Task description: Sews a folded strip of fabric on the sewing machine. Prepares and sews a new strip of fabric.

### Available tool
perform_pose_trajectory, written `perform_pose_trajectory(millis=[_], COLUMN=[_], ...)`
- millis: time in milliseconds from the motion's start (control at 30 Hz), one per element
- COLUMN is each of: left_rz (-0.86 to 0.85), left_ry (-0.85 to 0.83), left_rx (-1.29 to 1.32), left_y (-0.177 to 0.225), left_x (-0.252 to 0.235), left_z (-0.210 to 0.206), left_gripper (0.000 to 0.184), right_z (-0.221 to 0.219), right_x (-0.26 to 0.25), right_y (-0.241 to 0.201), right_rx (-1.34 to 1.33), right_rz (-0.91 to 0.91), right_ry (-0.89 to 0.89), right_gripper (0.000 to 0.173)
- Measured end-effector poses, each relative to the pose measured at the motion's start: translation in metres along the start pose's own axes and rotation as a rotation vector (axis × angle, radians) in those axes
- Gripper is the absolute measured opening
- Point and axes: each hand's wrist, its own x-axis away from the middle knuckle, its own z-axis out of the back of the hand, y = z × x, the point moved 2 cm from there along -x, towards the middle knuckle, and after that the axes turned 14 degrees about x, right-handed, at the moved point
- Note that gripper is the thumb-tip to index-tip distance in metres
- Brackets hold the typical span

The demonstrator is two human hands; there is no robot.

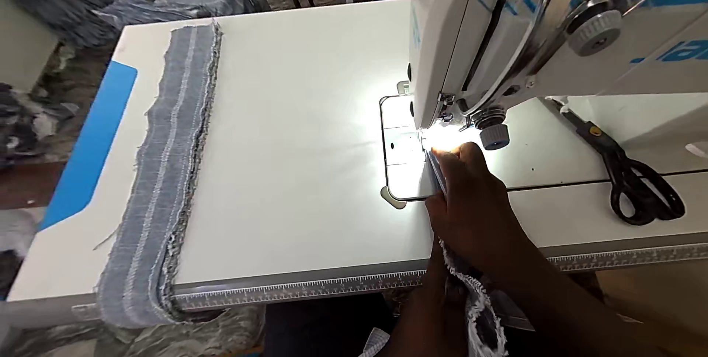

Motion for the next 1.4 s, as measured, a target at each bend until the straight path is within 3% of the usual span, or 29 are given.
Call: perform_pose_trajectory(millis=[133,1133,1300,1400], left_rz=[-0.067,-0.094,0.019,-0.05], left_ry=[-0.022,0.004,0.059,0.028], left_rx=[0.005,0.185,0.286,0.189], left_y=[-0.0067,-0.0114,-0.009,-0.0104], left_x=[0.003,0.0022,0.0045,0.0042], left_z=[0.0046,0.0045,0.0037,0.0071], left_gripper=[0.067,0.067,0.073,0.067], right_z=[-0.0021,-0.0037,-0.0034,-0.0042], right_x=[0.0025,0.0026,0.0021,0.0024], right_y=[0.0021,0.0044,0.0044,0.0035], right_rx=[-0.001,-0.021,-0.019,-0.019], right_rz=[0.036,0.041,0.028,0.023], right_ry=[0.011,0.041,0.028,0.038], right_gripper=[0.056,0.054,0.053,0.053])
